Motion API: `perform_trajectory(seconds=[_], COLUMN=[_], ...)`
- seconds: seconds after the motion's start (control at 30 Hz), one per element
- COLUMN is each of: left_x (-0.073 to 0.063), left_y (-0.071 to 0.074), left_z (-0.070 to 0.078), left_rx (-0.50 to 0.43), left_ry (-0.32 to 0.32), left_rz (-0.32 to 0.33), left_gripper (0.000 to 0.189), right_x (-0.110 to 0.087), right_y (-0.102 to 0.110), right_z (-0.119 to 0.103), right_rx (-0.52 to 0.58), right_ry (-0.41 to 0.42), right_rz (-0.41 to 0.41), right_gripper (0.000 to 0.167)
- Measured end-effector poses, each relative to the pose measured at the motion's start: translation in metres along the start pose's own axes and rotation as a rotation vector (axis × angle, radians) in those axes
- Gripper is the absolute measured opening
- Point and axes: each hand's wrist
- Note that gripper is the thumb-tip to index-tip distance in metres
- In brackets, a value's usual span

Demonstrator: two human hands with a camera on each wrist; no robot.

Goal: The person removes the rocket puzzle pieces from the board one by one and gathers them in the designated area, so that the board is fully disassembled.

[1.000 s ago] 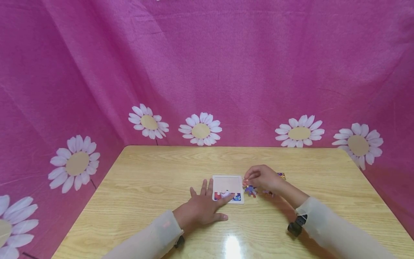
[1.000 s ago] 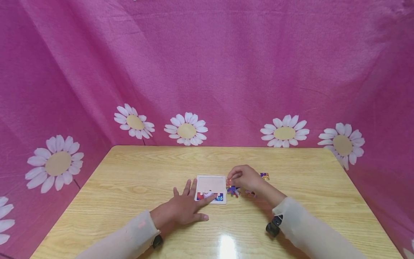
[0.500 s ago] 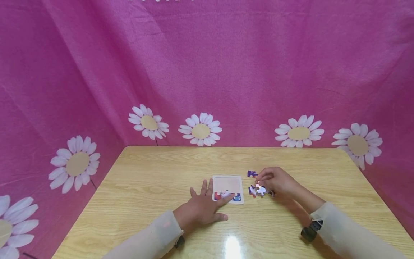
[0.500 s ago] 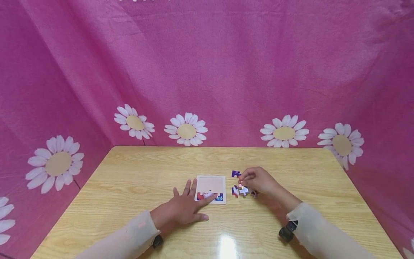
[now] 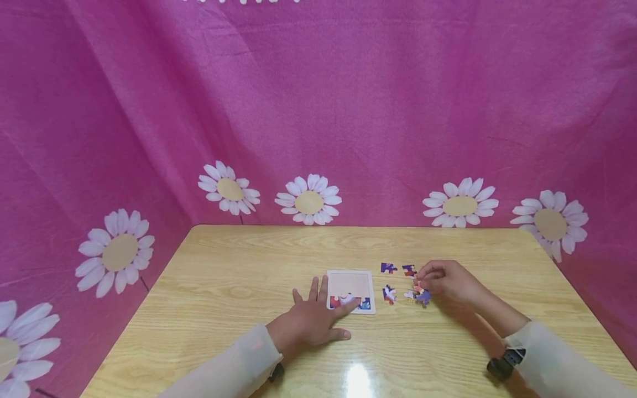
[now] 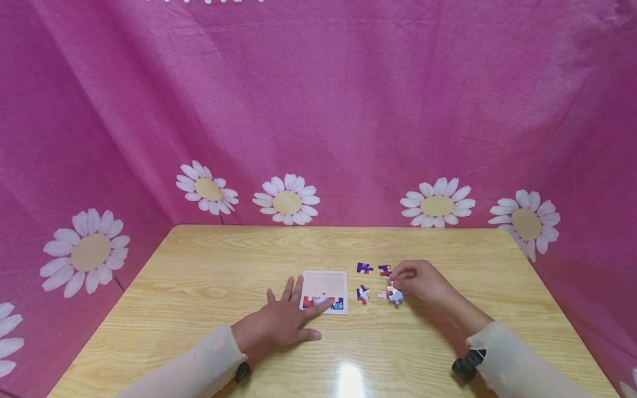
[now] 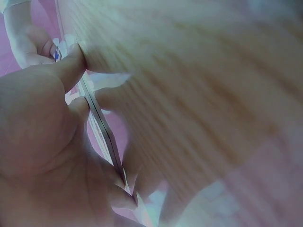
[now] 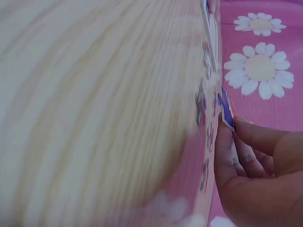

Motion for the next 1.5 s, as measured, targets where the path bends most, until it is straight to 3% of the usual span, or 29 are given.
perform_trajectory(seconds=[0.43, 0.63, 0.93, 1.5], left_x=[0.001, 0.001, -0.002, -0.001], left_y=[-0.002, -0.002, 0.000, 0.000], left_z=[0.001, 0.000, 0.000, 0.000], left_rx=[0.011, 0.015, -0.006, -0.003], left_ry=[-0.006, -0.008, -0.009, -0.002], left_rz=[0.006, 0.011, 0.008, 0.008], left_gripper=[0.070, 0.070, 0.070, 0.070], right_x=[-0.021, -0.025, -0.023, -0.019], right_y=[0.019, 0.021, 0.015, 0.014], right_z=[0.023, 0.027, 0.022, 0.023], right_rx=[-0.018, -0.097, -0.230, -0.241], right_ry=[-0.044, -0.059, -0.038, -0.028], right_rz=[0.053, 0.070, 0.108, 0.135], right_gripper=[0.015, 0.012, 0.010, 0.013])
Point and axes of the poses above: each hand's wrist, its own x-axis towards the middle knuckle, its own y-axis out of the back of the hand, z = x × y, and after that the axes turned 6 degrees about -x, right-handed
